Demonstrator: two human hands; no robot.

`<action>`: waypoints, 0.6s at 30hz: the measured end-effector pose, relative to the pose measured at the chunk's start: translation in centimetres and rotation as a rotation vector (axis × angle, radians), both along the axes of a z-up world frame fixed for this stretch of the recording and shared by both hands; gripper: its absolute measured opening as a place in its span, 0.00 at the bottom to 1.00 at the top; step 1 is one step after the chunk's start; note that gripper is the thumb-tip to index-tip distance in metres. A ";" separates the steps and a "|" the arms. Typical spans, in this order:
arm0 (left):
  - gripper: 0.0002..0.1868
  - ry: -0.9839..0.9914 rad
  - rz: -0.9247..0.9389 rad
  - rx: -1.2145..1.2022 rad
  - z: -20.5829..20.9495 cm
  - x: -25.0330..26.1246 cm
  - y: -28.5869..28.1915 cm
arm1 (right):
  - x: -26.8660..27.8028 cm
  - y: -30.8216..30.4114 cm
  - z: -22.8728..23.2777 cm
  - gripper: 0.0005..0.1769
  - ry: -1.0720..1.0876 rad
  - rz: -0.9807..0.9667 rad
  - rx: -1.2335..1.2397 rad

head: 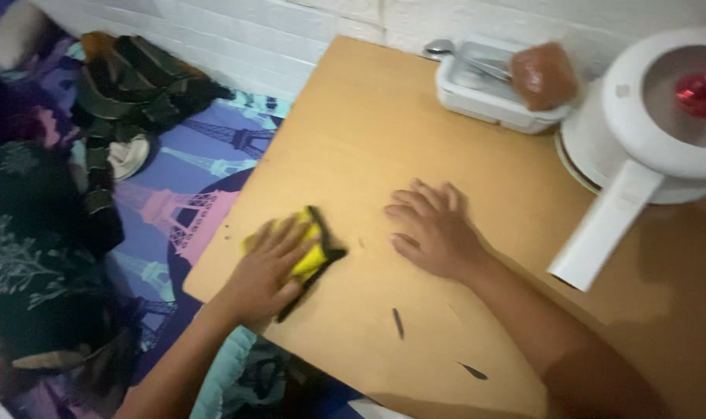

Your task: The person wipes a wooden table surface with a yellow cloth, moving a plastic container and a wrapped food item aside to clean underneath. The person then returns the items to the table and continues wiping the remaining surface.

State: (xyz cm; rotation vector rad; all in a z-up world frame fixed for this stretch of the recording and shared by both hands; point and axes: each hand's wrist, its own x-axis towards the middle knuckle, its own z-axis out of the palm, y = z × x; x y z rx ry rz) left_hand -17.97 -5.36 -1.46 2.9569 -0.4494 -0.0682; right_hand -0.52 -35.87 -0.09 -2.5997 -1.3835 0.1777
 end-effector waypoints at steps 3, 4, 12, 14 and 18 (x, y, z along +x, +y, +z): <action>0.45 -0.008 0.238 0.167 -0.8 -2.8 7.0 | 0.0 0.5 0.1 0.27 0.012 -0.025 0.003; 0.45 -0.020 0.254 0.176 -1.5 -1.6 8.2 | 0.2 0.7 0.0 0.27 0.000 -0.010 0.014; 0.37 -0.090 0.285 0.180 -4.5 16.1 9.2 | 0.2 0.8 -0.4 0.28 -0.015 -0.029 -0.052; 0.36 -0.108 0.311 0.190 -4.2 22.0 7.7 | 0.3 0.7 -0.3 0.26 -0.016 -0.024 -0.027; 0.34 -0.106 0.394 0.196 -4.2 34.1 3.8 | 0.9 0.8 -0.4 0.23 -0.002 -0.013 0.064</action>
